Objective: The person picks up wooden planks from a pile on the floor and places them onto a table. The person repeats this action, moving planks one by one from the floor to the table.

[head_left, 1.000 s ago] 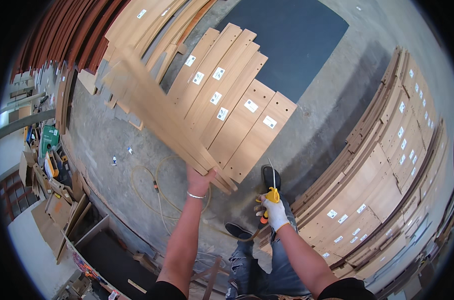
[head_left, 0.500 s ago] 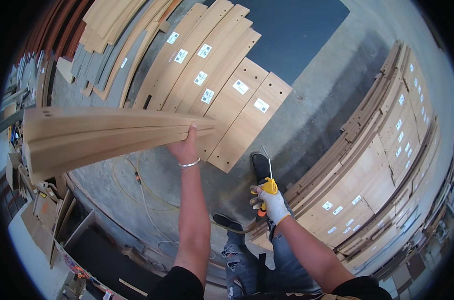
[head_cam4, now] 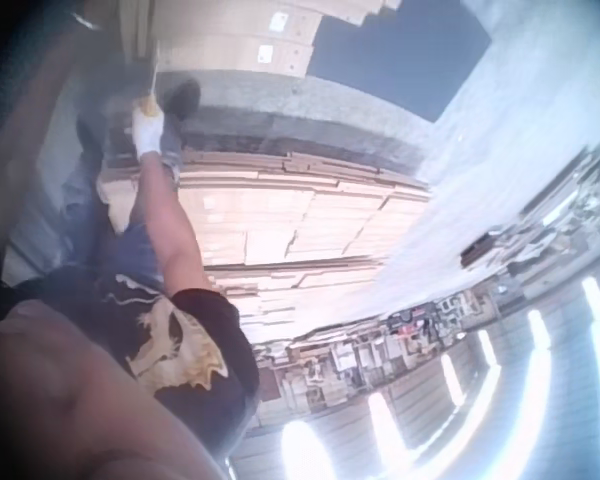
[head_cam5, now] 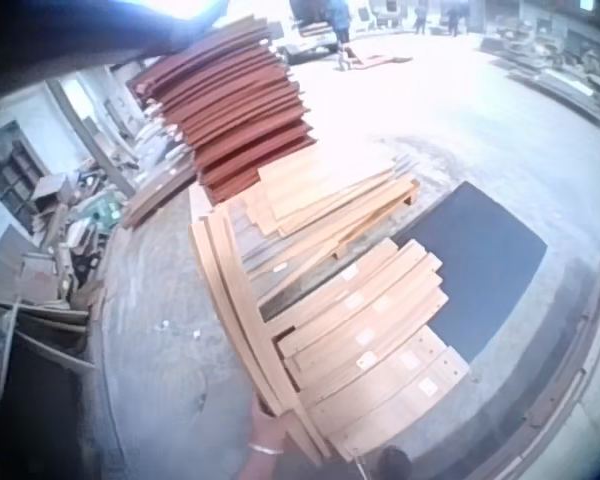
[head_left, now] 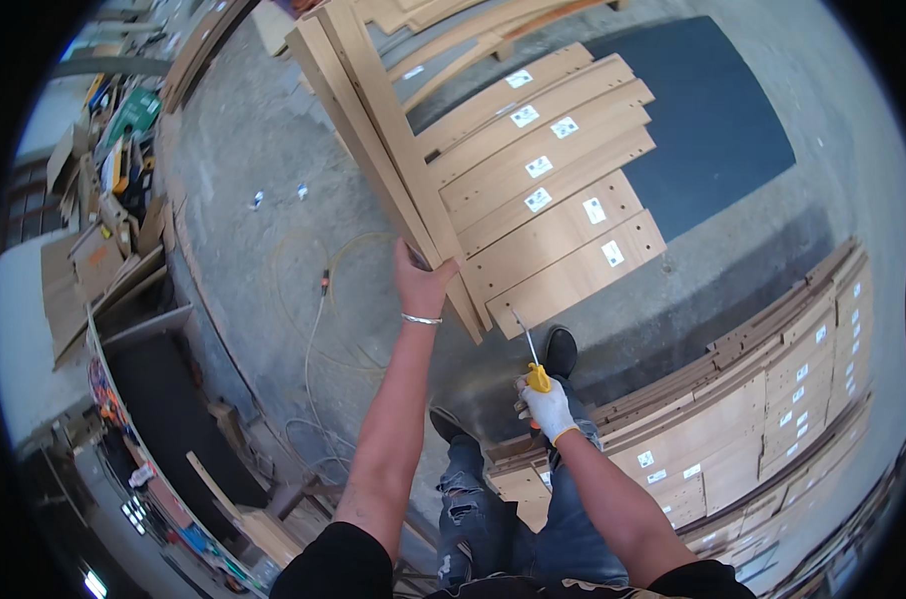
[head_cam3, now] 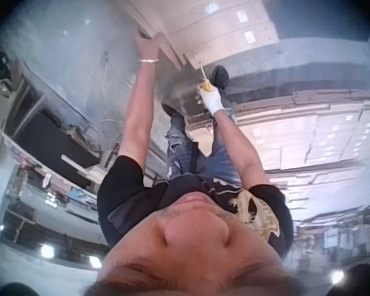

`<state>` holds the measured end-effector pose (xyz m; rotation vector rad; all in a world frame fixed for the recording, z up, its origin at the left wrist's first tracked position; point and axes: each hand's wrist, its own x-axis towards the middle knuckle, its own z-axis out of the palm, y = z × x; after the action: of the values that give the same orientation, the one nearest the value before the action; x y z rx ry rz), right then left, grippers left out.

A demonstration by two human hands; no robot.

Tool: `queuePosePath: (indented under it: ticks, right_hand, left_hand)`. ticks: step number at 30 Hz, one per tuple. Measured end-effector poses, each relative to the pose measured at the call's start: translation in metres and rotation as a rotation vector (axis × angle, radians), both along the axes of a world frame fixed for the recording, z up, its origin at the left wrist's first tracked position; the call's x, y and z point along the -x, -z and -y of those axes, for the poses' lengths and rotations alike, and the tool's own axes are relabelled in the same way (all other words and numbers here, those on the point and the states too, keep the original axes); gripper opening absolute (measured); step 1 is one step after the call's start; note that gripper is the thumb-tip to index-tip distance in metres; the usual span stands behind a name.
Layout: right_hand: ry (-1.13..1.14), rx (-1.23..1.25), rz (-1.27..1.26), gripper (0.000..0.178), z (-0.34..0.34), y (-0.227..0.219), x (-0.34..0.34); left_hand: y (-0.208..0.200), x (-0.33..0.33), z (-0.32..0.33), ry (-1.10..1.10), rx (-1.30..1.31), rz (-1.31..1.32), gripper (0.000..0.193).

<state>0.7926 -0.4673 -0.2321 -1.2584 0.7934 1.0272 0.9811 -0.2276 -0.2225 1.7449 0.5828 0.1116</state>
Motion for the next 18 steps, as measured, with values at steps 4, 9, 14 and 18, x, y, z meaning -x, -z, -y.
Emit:
queuePosePath:
  ticks: [4,9,14,18]
  right_hand:
    - [-0.701,0.255,0.491,0.025,-0.024,0.005,0.016]
    - [-1.009,0.250,0.395,0.030,-0.086,-0.020,0.019]
    - [-1.293,0.286,0.571,0.030,-0.186,-0.083,0.052]
    - [-1.505,0.313,0.850,0.028,-0.230,-0.170,0.045]
  left_hand:
    - [-0.074,0.059,-0.075,-0.064,0.210,0.007,0.067]
    - [-0.166,0.151,-0.189,-0.118,0.172,0.062,0.065]
    - [-0.232,0.284,-0.267,-0.287,0.156,0.121,0.062]
    - [-0.238,0.333,-0.290,-0.354,-0.047,0.121,0.068]
